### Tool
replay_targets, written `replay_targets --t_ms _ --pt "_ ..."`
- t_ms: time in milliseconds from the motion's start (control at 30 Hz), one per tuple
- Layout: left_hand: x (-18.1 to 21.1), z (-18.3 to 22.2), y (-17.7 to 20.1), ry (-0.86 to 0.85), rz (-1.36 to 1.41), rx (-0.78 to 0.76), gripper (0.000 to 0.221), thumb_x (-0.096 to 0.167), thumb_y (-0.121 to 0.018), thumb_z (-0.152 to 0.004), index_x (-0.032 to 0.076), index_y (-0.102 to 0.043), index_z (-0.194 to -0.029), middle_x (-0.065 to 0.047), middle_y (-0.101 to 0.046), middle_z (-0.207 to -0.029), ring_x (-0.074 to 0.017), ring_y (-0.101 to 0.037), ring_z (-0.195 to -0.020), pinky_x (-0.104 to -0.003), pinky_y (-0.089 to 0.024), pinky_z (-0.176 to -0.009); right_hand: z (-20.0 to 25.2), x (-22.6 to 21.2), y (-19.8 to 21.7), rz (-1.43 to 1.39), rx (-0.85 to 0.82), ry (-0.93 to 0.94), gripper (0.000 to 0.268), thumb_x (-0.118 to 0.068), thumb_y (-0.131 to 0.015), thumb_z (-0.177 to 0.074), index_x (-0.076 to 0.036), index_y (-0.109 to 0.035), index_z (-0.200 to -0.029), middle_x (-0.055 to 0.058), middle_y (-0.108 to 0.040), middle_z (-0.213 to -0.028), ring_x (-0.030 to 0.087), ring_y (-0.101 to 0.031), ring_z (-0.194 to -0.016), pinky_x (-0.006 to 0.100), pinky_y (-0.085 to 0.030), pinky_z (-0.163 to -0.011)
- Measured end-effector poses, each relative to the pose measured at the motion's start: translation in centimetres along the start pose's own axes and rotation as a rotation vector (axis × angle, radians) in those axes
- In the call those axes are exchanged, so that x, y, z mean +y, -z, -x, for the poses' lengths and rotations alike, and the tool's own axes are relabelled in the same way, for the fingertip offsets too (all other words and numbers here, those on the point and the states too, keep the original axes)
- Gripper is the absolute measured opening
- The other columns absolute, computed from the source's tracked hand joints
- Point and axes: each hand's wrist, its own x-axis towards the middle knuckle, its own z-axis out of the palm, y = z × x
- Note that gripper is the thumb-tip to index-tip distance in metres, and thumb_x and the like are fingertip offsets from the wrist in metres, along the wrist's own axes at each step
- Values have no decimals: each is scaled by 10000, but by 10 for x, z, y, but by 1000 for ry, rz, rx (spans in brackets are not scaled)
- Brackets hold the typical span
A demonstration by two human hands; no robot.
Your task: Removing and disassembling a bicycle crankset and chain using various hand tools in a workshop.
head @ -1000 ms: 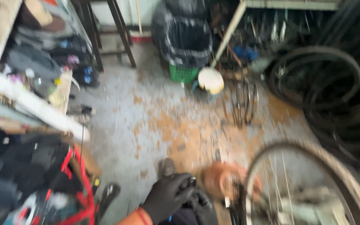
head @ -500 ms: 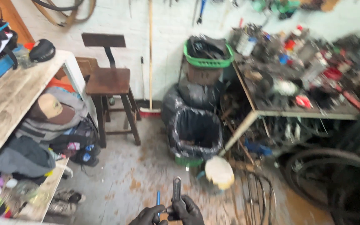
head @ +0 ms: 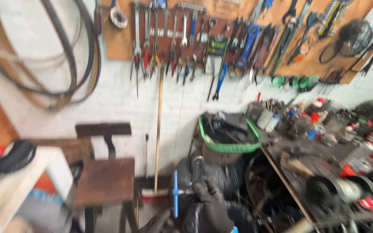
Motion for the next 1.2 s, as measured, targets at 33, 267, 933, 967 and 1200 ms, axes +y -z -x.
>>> replay_targets --t_ms 33,267,933,967,1200 --pt "47 -1 3 -352 -458 -163 362 453 -792 -854 187 -647 -1051 -46 -700 -937 -177 -729 -846 -311 -558 -807 -21 -25 -24 253 65 101 42 -105 -695 -900 -71 -687 -876 91 -658 -744 192 -595 -675 360 -494 -639" --pt "310 -42 -75 -1412 -937 14 494 470 -698 -863 154 -655 -1241 -84 -669 -1155 -359 -688 -985 -506 -548 -801 -233 -117 -143 179 -79 330 162 -235 -648 -984 -75 -634 -974 109 -644 -734 225 -672 -594 320 -521 -516" --pt "740 -310 -351 -1720 -1351 183 704 404 -686 -894 60 -503 -1480 -102 -250 -1722 -357 -400 -1469 -541 -456 -1048 -700 -390 -327 67 -370 735 128 -245 -646 -957 -135 -582 -964 71 -622 -680 196 -623 -565 308 -477 -476" --pt "747 -316 -355 -1711 -1384 178 762 415 -677 -904 54 -451 -1536 -92 -219 -1730 -329 -311 -1537 -528 -427 -1099 -711 -394 -330 67 -371 747 152 -257 -648 -952 -122 -593 -997 77 -629 -693 203 -636 -570 311 -500 -479" --pt "764 -347 -375 -1682 -1420 247 863 491 -698 -891 4 -407 -1541 -193 -218 -1713 -367 -269 -1551 -466 -318 -1201 -741 -403 -346 107 -420 711 119 -198 -637 -976 -95 -598 -931 95 -610 -651 208 -603 -515 323 -514 -446"
